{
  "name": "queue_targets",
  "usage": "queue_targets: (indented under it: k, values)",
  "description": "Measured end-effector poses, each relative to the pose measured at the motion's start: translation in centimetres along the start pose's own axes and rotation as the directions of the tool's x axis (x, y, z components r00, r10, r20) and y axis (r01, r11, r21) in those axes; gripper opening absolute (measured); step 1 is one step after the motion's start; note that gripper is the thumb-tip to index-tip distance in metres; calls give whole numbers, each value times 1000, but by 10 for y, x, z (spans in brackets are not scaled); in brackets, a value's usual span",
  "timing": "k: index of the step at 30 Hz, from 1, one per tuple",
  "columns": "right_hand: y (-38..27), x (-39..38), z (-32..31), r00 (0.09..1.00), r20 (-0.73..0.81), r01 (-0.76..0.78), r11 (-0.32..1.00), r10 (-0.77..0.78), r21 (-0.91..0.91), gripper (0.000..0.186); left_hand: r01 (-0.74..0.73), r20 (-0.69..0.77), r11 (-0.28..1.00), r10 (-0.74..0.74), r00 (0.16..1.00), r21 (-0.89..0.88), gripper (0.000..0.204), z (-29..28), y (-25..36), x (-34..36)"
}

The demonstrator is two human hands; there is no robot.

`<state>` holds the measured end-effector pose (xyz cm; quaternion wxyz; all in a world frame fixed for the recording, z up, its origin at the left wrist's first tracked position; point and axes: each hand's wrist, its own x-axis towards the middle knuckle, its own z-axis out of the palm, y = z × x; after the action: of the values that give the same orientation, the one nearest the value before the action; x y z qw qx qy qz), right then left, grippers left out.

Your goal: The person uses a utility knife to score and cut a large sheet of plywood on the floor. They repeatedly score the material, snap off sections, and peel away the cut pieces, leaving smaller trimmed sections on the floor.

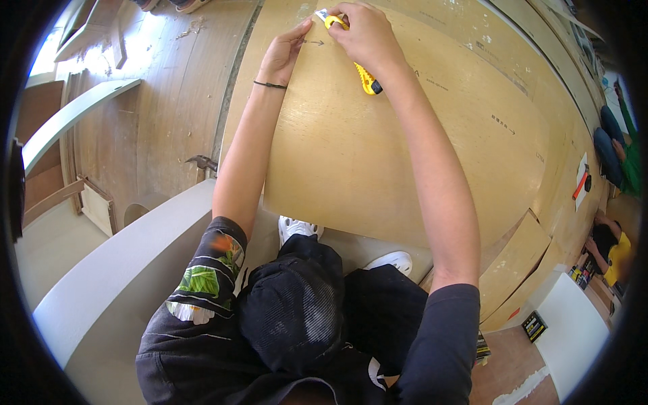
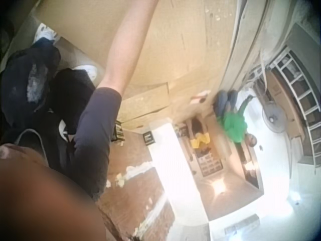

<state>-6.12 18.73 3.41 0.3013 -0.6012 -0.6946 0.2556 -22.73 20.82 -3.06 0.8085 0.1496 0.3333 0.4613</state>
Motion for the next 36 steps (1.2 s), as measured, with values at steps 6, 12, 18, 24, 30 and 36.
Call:
queue_targets:
  k: [6,12,18,24,30,36]
  values:
    - [-1,2,0,999,29,-30,1000,30,-9,29,-4,9,998,3,1000,62,30,1,0,-2]
    - [4,1,0,994,54,-103,989,98,103,28,15,21,1000,-14,1000,-3,28,-1,0,0]
    - [26,2,7,984,63,-176,848,167,500,30,-205,27,899,211,977,386,28,-9,6,23]
    - [35,5,14,985,-10,-144,863,171,485,29,-331,134,423,431,892,844,24,-18,15,60]
    - [28,1,14,979,-118,-121,941,165,317,26,-252,393,-313,566,725,916,34,-27,8,72]
    - [27,1,14,969,-163,-116,926,184,359,28,-185,28,259,510,860,948,31,-25,39,48]
